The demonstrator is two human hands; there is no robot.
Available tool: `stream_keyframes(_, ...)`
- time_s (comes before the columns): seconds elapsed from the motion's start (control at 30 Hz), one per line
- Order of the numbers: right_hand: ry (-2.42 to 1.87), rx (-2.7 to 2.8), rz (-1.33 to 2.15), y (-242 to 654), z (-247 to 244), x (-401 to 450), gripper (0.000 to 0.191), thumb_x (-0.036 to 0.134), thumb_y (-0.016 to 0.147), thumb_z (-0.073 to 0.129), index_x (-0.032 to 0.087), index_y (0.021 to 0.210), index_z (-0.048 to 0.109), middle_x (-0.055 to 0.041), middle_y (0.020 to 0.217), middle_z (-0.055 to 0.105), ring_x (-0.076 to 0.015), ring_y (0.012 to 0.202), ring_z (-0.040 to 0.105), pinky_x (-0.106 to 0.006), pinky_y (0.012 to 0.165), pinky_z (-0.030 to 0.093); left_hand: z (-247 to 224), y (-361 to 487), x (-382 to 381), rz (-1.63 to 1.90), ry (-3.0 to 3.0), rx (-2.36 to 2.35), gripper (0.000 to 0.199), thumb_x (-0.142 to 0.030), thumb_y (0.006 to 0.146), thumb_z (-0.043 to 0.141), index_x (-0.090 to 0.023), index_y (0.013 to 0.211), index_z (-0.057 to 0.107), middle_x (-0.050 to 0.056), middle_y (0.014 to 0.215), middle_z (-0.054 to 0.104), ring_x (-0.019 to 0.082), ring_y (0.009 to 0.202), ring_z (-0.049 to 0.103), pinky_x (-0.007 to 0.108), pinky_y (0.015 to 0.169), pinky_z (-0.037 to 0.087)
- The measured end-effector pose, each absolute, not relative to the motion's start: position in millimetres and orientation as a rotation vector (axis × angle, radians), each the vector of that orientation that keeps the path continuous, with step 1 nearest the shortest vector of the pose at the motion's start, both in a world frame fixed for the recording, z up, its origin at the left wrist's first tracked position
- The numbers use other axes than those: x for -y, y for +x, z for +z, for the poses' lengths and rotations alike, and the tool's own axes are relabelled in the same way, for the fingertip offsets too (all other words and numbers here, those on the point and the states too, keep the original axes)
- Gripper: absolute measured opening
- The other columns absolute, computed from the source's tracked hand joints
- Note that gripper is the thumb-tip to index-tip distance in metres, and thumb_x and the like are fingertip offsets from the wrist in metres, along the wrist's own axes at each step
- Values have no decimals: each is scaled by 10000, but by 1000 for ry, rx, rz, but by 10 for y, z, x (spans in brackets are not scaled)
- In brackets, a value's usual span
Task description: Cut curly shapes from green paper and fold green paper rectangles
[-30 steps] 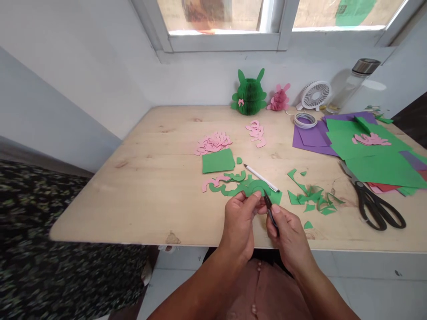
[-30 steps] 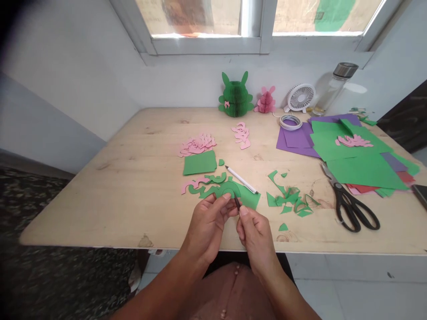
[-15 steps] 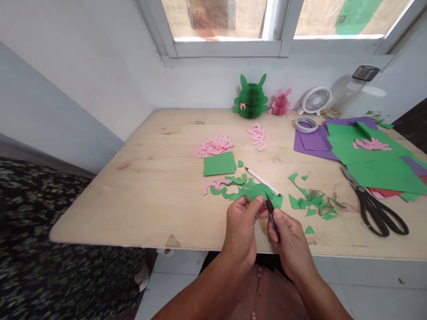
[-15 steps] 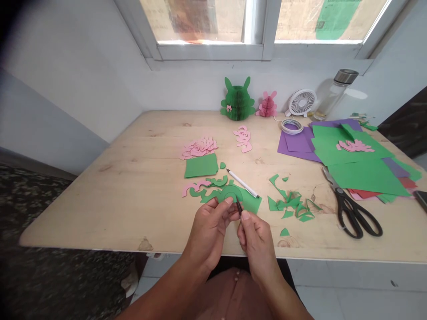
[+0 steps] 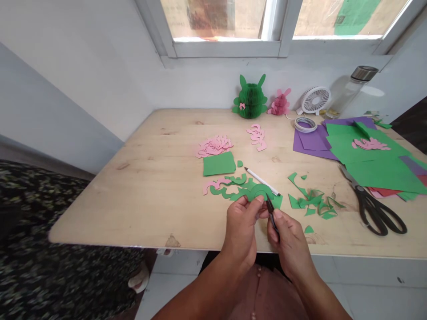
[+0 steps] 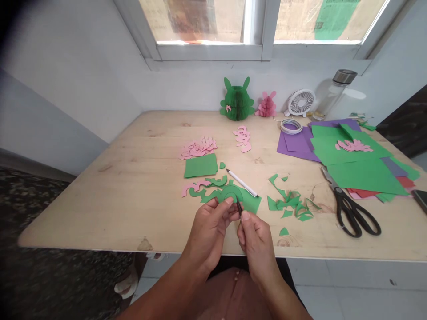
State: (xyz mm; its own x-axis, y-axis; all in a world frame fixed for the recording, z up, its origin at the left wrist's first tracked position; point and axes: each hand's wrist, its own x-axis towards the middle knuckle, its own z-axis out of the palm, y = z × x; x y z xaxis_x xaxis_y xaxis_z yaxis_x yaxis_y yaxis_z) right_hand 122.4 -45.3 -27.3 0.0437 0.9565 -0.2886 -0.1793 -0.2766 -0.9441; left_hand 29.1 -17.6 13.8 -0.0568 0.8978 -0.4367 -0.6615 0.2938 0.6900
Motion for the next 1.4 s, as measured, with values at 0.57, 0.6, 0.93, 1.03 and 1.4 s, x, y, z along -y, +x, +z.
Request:
stream_keyframes(0.57,-1311,895,1413,1221,-272,453,514,586,862,520,193,546,425,67,443,342,-66,409,258,-220,398,186,134,294,178,1302,292,-1006,196,-246,673,747,-134,744,602,31,711,665,141,686,624,279,710,480)
stream_keyframes(0.6,-1315,904,1403,1220,-266,453,516,591,861,518,193,544,425,68,443,339,-66,409,255,-220,398,186,139,294,178,1300,291,-1008,193,-243,674,745,-133,744,603,31,706,665,140,682,624,277,708,480)
stream_keyframes(0.93,-1354,945,1371,1233,-263,437,525,601,853,516,195,539,406,68,443,339,-65,409,259,-209,394,195,144,271,171,1285,321,-981,171,-231,680,735,-131,756,619,44,728,679,148,693,631,279,708,484)
stream_keyframes(1.03,-1352,947,1368,1245,-269,436,512,597,853,518,194,554,420,67,443,349,-65,410,265,-207,394,199,148,258,156,1269,357,-987,171,-237,680,740,-134,743,620,34,708,674,136,662,621,259,678,469)
stream_keyframes(1.4,-1306,926,1432,1274,-272,439,411,574,865,515,176,797,591,75,448,369,-81,403,267,-219,390,187,179,246,110,1263,393,-1018,157,-227,641,736,-141,676,610,2,630,634,99,553,538,240,615,431)
